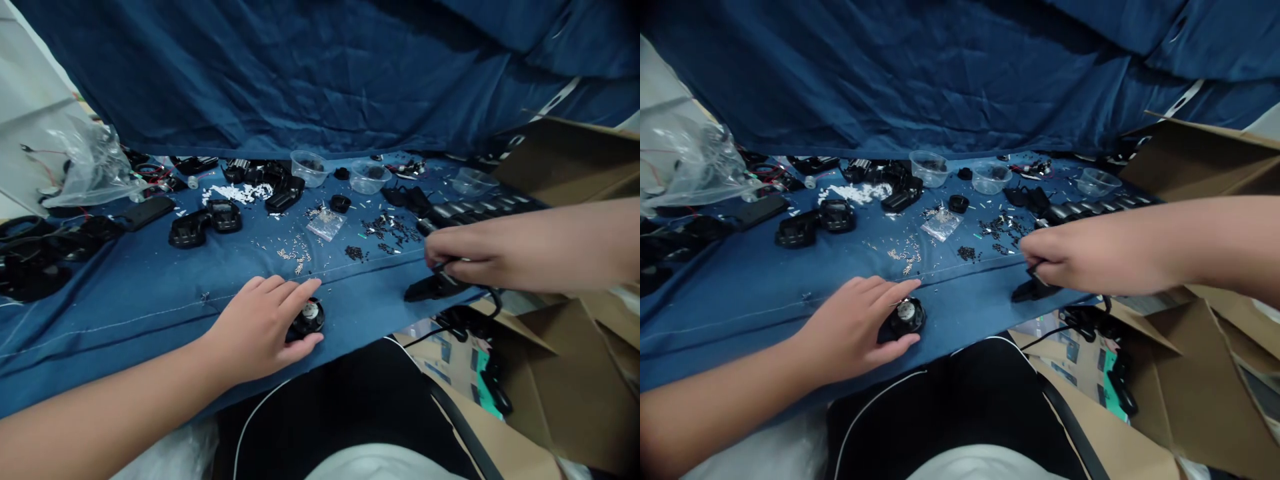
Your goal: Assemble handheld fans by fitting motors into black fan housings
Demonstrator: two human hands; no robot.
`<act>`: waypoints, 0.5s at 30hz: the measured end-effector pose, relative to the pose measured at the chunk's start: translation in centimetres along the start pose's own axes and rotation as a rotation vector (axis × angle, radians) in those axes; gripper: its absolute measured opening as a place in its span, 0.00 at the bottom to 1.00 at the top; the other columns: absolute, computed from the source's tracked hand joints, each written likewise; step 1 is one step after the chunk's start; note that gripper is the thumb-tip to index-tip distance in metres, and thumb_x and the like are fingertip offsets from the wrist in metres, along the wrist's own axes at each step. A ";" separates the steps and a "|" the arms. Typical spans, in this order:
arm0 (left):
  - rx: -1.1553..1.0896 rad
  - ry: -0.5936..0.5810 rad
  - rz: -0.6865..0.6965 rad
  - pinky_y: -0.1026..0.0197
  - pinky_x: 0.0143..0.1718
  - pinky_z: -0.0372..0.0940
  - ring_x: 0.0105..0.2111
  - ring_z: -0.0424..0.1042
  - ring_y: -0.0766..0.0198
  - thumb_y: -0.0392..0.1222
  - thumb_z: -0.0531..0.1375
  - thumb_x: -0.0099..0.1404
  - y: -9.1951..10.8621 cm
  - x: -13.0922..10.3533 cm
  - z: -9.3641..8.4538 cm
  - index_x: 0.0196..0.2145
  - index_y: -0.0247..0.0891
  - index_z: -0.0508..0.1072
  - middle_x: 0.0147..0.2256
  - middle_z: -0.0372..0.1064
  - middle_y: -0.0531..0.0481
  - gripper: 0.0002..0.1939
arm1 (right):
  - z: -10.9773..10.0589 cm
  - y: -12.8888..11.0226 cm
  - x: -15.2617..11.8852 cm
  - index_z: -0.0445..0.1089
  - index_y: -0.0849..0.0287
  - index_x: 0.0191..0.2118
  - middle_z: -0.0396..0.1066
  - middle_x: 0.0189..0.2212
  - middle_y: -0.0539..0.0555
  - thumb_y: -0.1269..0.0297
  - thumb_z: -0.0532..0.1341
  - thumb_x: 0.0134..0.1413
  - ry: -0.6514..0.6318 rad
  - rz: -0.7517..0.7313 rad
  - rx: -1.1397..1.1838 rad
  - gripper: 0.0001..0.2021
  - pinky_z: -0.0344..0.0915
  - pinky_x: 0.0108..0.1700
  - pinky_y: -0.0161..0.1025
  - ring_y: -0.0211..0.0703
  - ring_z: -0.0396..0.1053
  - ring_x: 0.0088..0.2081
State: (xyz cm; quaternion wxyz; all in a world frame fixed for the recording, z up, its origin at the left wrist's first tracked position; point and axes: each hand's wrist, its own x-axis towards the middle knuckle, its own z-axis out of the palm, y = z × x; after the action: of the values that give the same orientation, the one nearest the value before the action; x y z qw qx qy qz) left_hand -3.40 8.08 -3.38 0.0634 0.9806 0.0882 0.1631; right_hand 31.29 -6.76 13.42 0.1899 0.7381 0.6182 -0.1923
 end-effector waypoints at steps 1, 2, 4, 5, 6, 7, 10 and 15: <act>-0.001 -0.004 -0.004 0.45 0.47 0.66 0.48 0.78 0.45 0.59 0.62 0.78 0.0 0.0 0.0 0.73 0.35 0.64 0.52 0.81 0.40 0.36 | -0.9 -1.4 1.3 0.74 0.54 0.41 0.74 0.34 0.55 0.46 0.56 0.67 -0.077 -0.049 -0.025 0.17 0.65 0.31 0.43 0.45 0.71 0.30; -0.003 -0.006 -0.009 0.45 0.47 0.66 0.48 0.78 0.45 0.59 0.62 0.78 0.0 0.0 0.0 0.73 0.35 0.65 0.52 0.81 0.40 0.36 | -1.5 -2.7 2.8 0.74 0.55 0.39 0.73 0.32 0.54 0.49 0.59 0.66 -0.091 -0.132 -0.027 0.15 0.63 0.29 0.42 0.43 0.70 0.28; -0.008 -0.007 -0.021 0.45 0.48 0.66 0.48 0.78 0.45 0.58 0.63 0.78 0.0 -0.1 0.0 0.72 0.35 0.66 0.52 0.81 0.40 0.35 | -1.8 -4.8 5.9 0.73 0.56 0.34 0.73 0.30 0.53 0.56 0.63 0.63 -0.052 -0.309 -0.017 0.10 0.59 0.26 0.41 0.39 0.65 0.24; -0.011 -0.005 -0.025 0.45 0.47 0.66 0.48 0.78 0.45 0.58 0.63 0.78 0.0 -0.1 -0.1 0.72 0.35 0.66 0.52 0.81 0.40 0.35 | -1.6 -5.6 7.3 0.73 0.56 0.32 0.74 0.30 0.52 0.58 0.65 0.61 -0.027 -0.372 -0.010 0.09 0.58 0.25 0.40 0.37 0.64 0.23; -0.014 -0.002 -0.026 0.44 0.47 0.66 0.48 0.78 0.45 0.58 0.63 0.78 0.1 -0.2 -0.1 0.72 0.35 0.66 0.51 0.81 0.41 0.35 | -1.2 -6.3 8.5 0.73 0.56 0.32 0.75 0.30 0.52 0.60 0.66 0.60 -0.004 -0.423 -0.005 0.08 0.57 0.25 0.40 0.36 0.63 0.23; -0.017 0.002 -0.026 0.44 0.46 0.66 0.48 0.78 0.45 0.58 0.63 0.78 0.1 -0.2 -0.1 0.72 0.34 0.67 0.51 0.81 0.41 0.34 | -0.8 -6.9 9.5 0.74 0.56 0.32 0.75 0.32 0.51 0.62 0.67 0.58 0.015 -0.459 -0.001 0.06 0.58 0.26 0.39 0.35 0.63 0.24; -0.011 -0.004 -0.047 0.43 0.46 0.67 0.48 0.78 0.45 0.59 0.64 0.77 0.2 -0.3 -0.1 0.69 0.35 0.69 0.51 0.82 0.42 0.33 | 0.5 -8.2 10.7 0.77 0.55 0.37 0.77 0.39 0.51 0.66 0.67 0.57 0.053 -0.531 0.008 0.02 0.63 0.29 0.39 0.36 0.68 0.28; 0.038 -0.037 -0.155 0.43 0.45 0.65 0.46 0.77 0.45 0.68 0.65 0.73 0.4 -0.3 -0.2 0.54 0.36 0.79 0.48 0.81 0.42 0.31 | 3.1 -7.5 9.2 0.75 0.51 0.60 0.74 0.63 0.54 0.59 0.69 0.64 0.249 -0.613 0.028 0.20 0.78 0.49 0.44 0.48 0.80 0.50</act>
State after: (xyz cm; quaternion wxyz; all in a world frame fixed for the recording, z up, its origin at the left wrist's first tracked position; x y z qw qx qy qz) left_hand -3.68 7.65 -3.18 0.0589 0.9747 0.1658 0.1377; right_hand 25.26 0.56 5.68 0.0362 0.5380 0.8274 -0.1573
